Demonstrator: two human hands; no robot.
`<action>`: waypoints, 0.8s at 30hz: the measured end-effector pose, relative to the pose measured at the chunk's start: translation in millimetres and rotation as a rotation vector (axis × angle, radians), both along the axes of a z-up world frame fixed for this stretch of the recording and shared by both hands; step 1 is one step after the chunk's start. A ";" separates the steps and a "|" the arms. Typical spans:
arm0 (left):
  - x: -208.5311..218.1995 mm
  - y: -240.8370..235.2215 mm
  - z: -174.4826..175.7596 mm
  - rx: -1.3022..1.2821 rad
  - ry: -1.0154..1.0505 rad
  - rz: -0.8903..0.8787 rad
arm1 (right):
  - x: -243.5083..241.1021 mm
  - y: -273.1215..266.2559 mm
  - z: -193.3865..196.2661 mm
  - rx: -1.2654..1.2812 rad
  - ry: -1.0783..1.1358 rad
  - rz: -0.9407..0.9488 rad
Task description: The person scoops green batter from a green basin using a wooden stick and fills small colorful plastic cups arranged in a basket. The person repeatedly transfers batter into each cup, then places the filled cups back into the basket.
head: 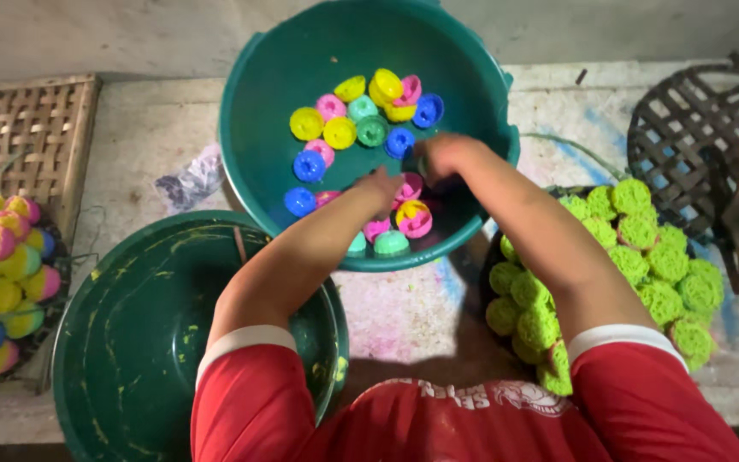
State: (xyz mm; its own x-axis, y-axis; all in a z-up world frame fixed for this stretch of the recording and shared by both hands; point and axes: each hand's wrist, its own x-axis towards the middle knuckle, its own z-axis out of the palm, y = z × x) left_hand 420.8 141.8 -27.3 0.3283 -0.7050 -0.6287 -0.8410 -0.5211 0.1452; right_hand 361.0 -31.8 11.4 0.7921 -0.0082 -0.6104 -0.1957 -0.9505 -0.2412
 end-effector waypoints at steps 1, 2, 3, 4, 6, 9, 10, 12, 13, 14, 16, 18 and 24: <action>6.6 4.3 -2.1 -0.021 -0.004 -0.050 | -2.6 1.4 12.0 0.017 -0.106 0.008; 13.2 9.3 -2.4 -0.040 -0.008 -0.110 | -8.8 3.2 25.9 0.034 -0.212 0.005; 20.8 13.7 -0.5 -0.046 -0.004 -0.048 | -16.1 3.2 41.4 0.094 -0.419 0.033; 26.5 16.6 2.5 -0.050 0.005 -0.006 | -32.6 1.9 55.6 0.148 -0.626 0.040; 46.8 36.9 14.5 -0.390 0.035 0.114 | -73.5 -10.9 87.4 0.473 -0.514 -0.319; 61.8 66.8 45.3 -0.658 0.085 0.015 | -165.0 -41.0 132.9 0.572 -0.600 -0.385; 61.1 76.7 57.4 -0.651 0.101 0.095 | -192.4 -49.1 143.3 0.463 -0.583 -0.425; 53.5 88.4 87.3 -0.669 0.119 0.174 | -240.2 -63.4 156.2 0.209 -0.568 -0.376; 45.3 87.7 103.5 -0.695 0.122 0.174 | -257.6 -66.9 157.3 0.081 -0.557 -0.346; 33.2 86.1 118.6 -0.721 0.123 0.188 | -267.9 -66.3 152.9 0.003 -0.462 -0.350; 6.2 70.8 148.6 -0.741 0.145 0.224 | -277.8 -59.5 135.9 -0.151 -0.281 -0.347; -23.2 51.2 177.7 -0.777 0.205 0.273 | -273.6 -51.9 113.4 -0.186 -0.122 -0.346; -124.1 3.3 223.0 -1.054 0.215 -0.027 | -302.2 -72.7 72.7 -0.092 -0.328 -0.497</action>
State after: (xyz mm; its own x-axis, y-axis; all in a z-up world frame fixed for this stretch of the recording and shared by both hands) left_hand 296.6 145.1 195.7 0.2597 -0.9307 0.2575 -0.7533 -0.0285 0.6570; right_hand 58.8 -104.5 84.1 0.8266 -0.4672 -0.3138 -0.5514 -0.7838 -0.2856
